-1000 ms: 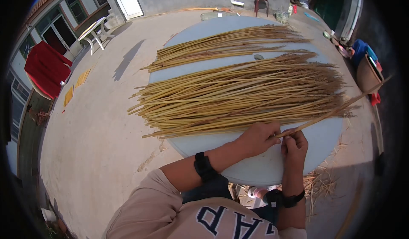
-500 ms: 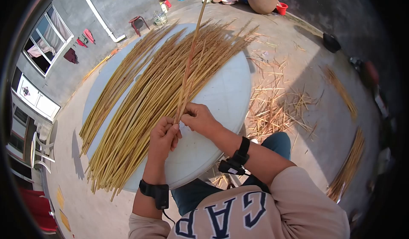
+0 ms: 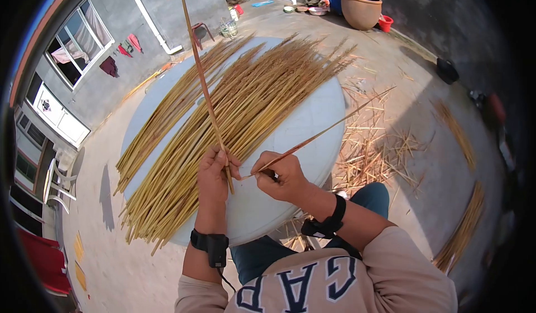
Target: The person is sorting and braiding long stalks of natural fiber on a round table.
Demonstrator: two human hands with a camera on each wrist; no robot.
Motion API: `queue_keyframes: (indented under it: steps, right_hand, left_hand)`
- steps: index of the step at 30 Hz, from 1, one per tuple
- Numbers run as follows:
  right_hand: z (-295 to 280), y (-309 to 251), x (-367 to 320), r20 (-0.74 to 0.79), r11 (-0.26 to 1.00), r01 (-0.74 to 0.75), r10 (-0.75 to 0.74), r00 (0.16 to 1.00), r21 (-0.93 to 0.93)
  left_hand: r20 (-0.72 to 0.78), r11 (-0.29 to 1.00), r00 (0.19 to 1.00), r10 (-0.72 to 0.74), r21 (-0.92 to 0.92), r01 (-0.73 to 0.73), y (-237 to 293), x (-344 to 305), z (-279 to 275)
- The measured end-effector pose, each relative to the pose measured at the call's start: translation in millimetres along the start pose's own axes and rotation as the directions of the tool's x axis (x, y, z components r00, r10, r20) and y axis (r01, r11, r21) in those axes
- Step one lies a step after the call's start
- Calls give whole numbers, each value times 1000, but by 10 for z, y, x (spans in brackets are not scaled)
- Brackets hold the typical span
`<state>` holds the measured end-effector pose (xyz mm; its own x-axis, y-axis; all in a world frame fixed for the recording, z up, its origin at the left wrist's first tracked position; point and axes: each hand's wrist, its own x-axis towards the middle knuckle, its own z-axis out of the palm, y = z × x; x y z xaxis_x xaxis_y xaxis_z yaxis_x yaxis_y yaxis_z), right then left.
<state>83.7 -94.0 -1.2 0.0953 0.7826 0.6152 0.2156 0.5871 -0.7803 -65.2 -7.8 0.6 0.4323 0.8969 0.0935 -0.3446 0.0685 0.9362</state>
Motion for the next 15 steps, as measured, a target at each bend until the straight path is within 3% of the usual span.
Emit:
queue_keyframes:
  steps: [1, 2, 3, 5, 6, 8, 10, 11, 15]
  right_hand:
    - [-42, -62, -23, -29, 996, -39, 42, 999, 83]
    - [-89, -124, -4, -140, 937, -138, 191, 972, 321]
    - [-177, -127, 70, -285, 890, -123, 268, 921, 440]
    - [-434, 7, 274, -470, 694, 52, 428, 772, 718]
    - [-484, 44, 333, -479, 704, 57, 419, 772, 708]
    - [-535, 83, 396, -487, 657, -47, 603, 632, 752]
    - [-364, 57, 371, -295, 722, -322, 587, 754, 612]
    - [-274, 92, 360, -191, 746, -388, 558, 807, 542]
    - [-61, 303, 351, -111, 816, -404, 486, 867, 414]
  left_hand:
    - [13, 1000, 1000, -5, -18, 5, 11, 16, -54]
    - [28, 999, 1000, -6, -38, 7, 16, 15, -97]
    - [20, 999, 1000, -1, -45, 2, 17, -2, -108]
    - [106, 997, 993, -58, -48, 64, 30, -8, -66]
    - [118, 997, 992, -54, -56, 61, 38, -11, -33]
    - [160, 997, 984, -81, 13, 80, 34, -28, 22]
    - [185, 995, 978, -99, 47, 92, 6, -25, 6]
    - [188, 991, 976, -113, 87, 98, -5, -27, 1]
    - [177, 973, 974, -139, 207, 101, 25, -45, 37]
